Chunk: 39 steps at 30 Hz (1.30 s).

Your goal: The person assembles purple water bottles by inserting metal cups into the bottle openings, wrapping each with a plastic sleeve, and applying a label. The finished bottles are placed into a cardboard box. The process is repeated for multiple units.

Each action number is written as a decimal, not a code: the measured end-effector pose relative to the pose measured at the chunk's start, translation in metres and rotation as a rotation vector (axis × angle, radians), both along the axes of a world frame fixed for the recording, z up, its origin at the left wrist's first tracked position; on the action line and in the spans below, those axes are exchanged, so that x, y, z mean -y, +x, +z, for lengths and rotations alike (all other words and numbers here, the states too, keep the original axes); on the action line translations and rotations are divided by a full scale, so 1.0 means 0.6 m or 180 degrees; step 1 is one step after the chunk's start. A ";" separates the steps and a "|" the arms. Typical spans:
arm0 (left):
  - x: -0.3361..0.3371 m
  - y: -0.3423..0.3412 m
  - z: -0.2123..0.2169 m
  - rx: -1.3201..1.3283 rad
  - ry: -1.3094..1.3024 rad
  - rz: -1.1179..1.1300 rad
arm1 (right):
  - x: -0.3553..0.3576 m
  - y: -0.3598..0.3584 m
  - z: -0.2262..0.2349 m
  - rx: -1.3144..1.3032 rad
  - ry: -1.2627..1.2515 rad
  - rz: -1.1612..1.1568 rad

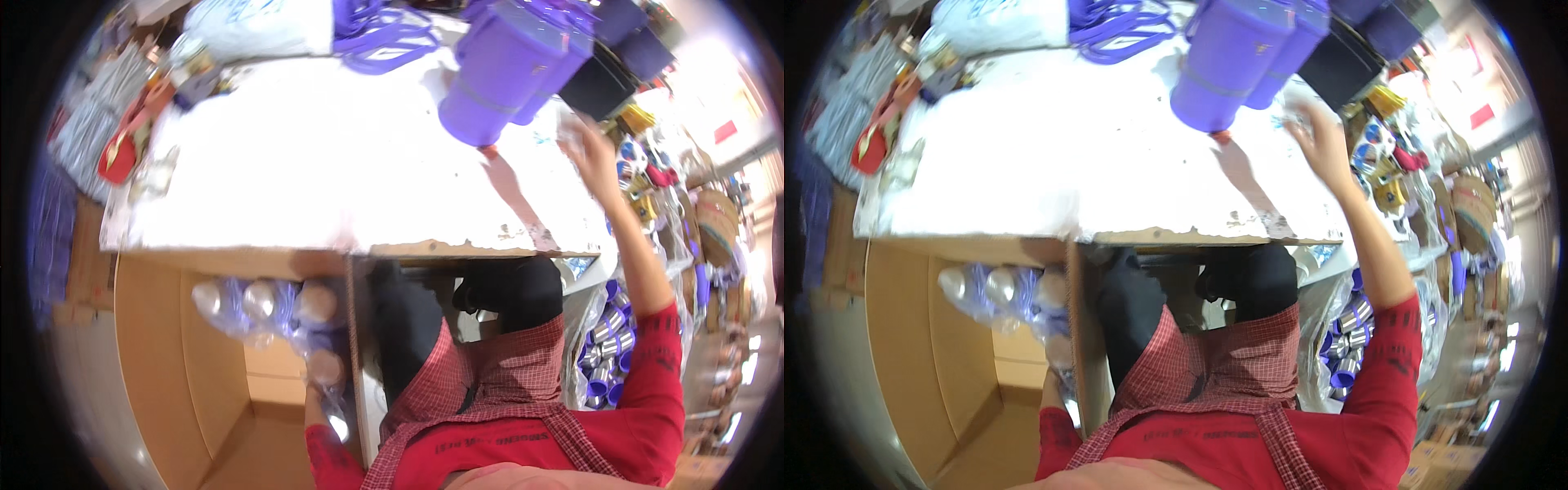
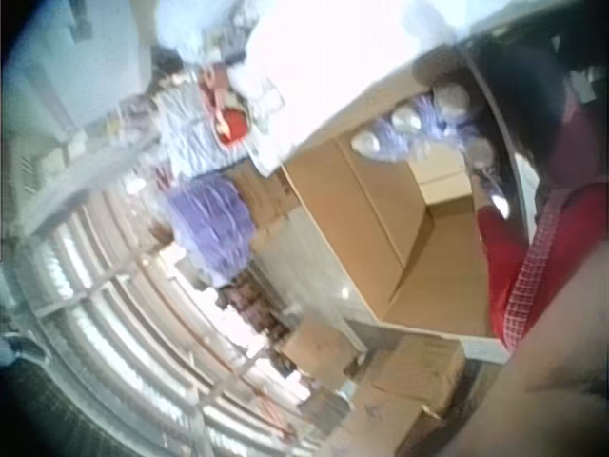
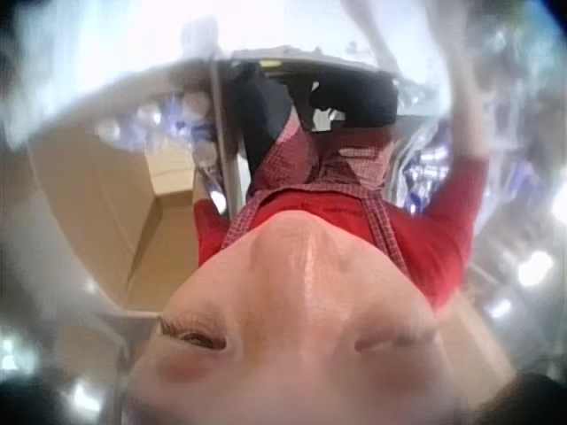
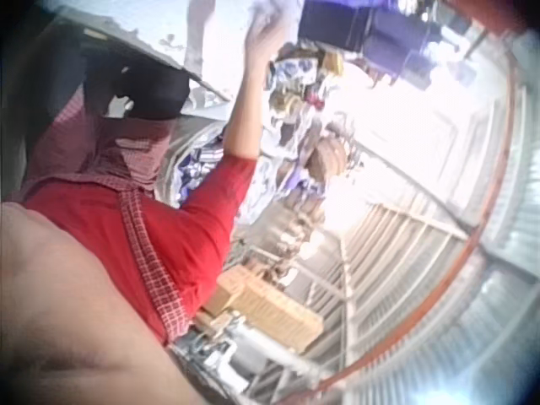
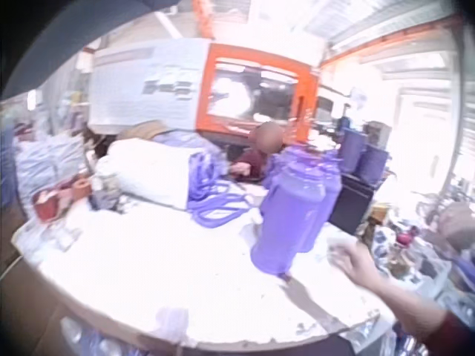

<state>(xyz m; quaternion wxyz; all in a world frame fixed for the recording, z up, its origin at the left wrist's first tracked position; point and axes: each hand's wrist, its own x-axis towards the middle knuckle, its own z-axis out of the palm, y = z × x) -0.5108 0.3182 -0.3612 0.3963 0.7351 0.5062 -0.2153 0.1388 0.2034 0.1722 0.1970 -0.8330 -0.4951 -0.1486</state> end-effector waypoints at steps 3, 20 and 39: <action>-0.004 -0.020 0.035 0.0070 -0.0076 0.0081 | -0.173 0.074 0.127 0.1826 0.1363 0.0837; -0.088 0.489 0.801 0.4873 0.0021 0.0115 | 0.146 -0.089 0.171 -0.1209 0.1054 0.2545; 0.095 0.847 0.816 0.2034 0.2926 -0.2354 | 0.491 0.142 -0.330 -0.0134 -0.0406 -0.1116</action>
